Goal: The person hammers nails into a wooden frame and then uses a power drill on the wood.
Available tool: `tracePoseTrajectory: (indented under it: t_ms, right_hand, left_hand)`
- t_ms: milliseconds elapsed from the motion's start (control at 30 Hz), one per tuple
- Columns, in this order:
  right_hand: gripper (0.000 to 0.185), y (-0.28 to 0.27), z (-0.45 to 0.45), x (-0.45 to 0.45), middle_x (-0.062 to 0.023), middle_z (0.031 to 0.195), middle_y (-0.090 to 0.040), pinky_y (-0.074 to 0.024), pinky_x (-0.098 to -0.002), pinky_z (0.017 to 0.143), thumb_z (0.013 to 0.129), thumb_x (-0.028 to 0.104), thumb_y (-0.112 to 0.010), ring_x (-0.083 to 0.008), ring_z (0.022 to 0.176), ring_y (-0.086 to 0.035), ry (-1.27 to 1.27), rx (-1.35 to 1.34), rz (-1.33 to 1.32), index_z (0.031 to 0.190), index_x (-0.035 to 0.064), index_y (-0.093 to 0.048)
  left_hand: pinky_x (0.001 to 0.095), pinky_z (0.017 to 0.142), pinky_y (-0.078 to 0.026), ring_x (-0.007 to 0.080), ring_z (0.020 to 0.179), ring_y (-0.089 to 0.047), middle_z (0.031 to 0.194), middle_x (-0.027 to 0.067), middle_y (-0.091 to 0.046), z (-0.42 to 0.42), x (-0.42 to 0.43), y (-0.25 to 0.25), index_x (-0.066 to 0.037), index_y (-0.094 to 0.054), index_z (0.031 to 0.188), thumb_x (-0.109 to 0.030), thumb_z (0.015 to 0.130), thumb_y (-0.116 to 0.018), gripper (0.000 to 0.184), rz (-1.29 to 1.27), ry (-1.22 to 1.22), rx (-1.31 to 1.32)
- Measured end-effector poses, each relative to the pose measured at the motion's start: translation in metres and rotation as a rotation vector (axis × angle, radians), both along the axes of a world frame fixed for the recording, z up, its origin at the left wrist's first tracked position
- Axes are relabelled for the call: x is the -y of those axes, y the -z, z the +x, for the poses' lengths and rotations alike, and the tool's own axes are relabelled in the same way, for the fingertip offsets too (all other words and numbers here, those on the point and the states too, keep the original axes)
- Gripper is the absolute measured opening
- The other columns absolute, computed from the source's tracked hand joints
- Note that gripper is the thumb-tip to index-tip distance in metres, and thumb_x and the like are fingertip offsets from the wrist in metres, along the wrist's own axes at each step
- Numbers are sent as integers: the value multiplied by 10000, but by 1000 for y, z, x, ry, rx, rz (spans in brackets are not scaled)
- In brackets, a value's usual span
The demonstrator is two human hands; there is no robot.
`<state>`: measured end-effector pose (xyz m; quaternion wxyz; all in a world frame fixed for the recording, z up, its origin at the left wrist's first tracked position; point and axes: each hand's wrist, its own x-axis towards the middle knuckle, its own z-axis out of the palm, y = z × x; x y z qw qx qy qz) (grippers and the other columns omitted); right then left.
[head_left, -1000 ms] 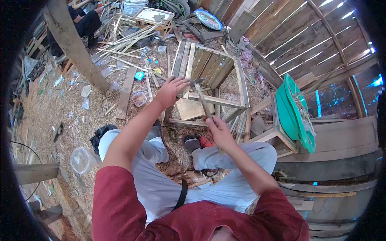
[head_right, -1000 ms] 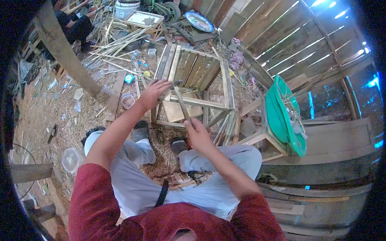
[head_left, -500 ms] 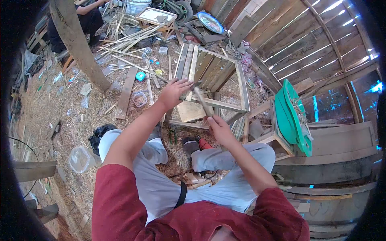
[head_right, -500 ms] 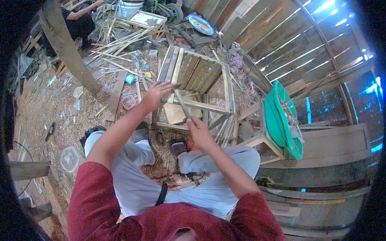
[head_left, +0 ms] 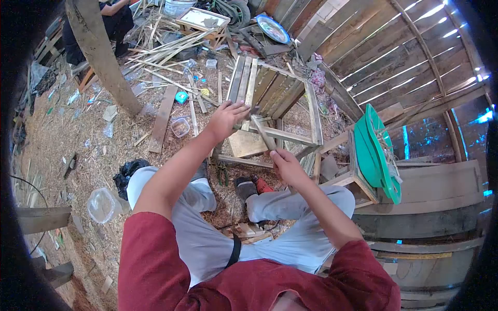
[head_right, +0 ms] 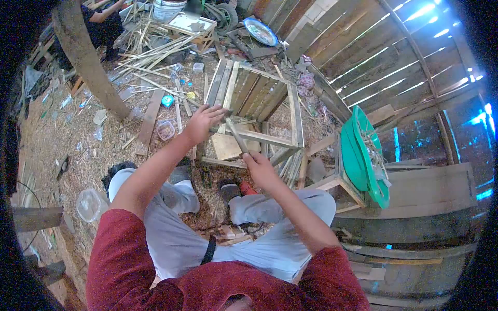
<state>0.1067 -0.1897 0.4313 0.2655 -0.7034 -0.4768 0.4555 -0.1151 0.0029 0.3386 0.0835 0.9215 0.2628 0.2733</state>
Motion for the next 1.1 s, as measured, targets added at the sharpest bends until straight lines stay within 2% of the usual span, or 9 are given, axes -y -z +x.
tracePoseTrajectory:
  t_ms: [267,400,500,600,700,767,900,1000,1100]
  right_hand:
    - [341,-9,-3,-1,2,711,-543,-416,-301,576,1093,326,-526,-101,617,-493,39,-16,-33,1203,53,-697]
    - [347,-21,-9,0,14,662,-507,-385,-293,536,1098,339,-516,-78,576,-457,119,-227,-52,1197,59,-695]
    - [346,-1,-5,-1,11,647,-499,-365,-288,517,1101,341,-509,-75,556,-451,56,-63,131,1189,63,-696]
    - [276,-12,-4,-3,34,622,-440,-286,-275,338,1118,316,-482,-79,394,-384,40,-149,-129,1186,87,-621]
    - [344,-8,-3,-1,10,678,-505,-351,-277,508,1101,341,-512,-84,549,-467,88,-217,54,1193,63,-694]
    - [343,0,-1,0,16,684,-507,-349,-272,511,1098,338,-520,-79,555,-462,37,-60,42,1191,56,-691]
    - [336,-25,-6,-3,22,695,-515,-357,-269,523,1096,344,-529,-73,580,-465,103,-215,-161,1149,53,-688]
    - [332,-28,-11,-1,25,703,-516,-357,-266,528,1098,353,-525,-72,593,-468,136,-230,53,1104,61,-685]
    - [328,-14,2,-6,34,694,-508,-361,-262,526,1097,357,-529,-70,590,-470,11,-57,-54,1099,68,-685]
  left_hand:
    - [516,1234,-311,248,1520,-385,1605,27,-481,1,0,2,-128,-594,1422,-77,661,-827,797,2,-8,-25]
    - [517,1239,-304,248,1521,-382,1594,38,-491,0,0,1,-129,-589,1423,-83,667,-825,793,-6,-14,-48]
    - [517,1243,-299,248,1521,-382,1587,48,-499,1,1,2,-141,-578,1441,-88,672,-826,810,8,-15,-36]
    - [519,1242,-299,247,1521,-382,1584,50,-502,1,-3,4,-156,-558,1470,-87,674,-825,842,14,-16,-60]
    - [525,1238,-304,247,1521,-381,1586,46,-500,0,2,0,-163,-548,1483,-86,674,-824,858,-27,-25,-39]
    - [529,1237,-305,246,1522,-381,1590,43,-496,0,3,-4,-163,-548,1484,-88,674,-826,860,-35,-23,-36]
    - [533,1235,-310,247,1518,-386,1596,40,-490,-1,-3,1,-162,-540,1492,-96,671,-830,873,-5,-6,-50]
    - [533,1231,-315,245,1514,-392,1600,36,-486,0,1,3,-168,-539,1492,-103,671,-832,874,-6,-19,-39]
    - [532,1228,-319,241,1512,-396,1602,29,-484,1,-2,3,-180,-541,1492,-106,675,-830,870,-3,-21,-49]
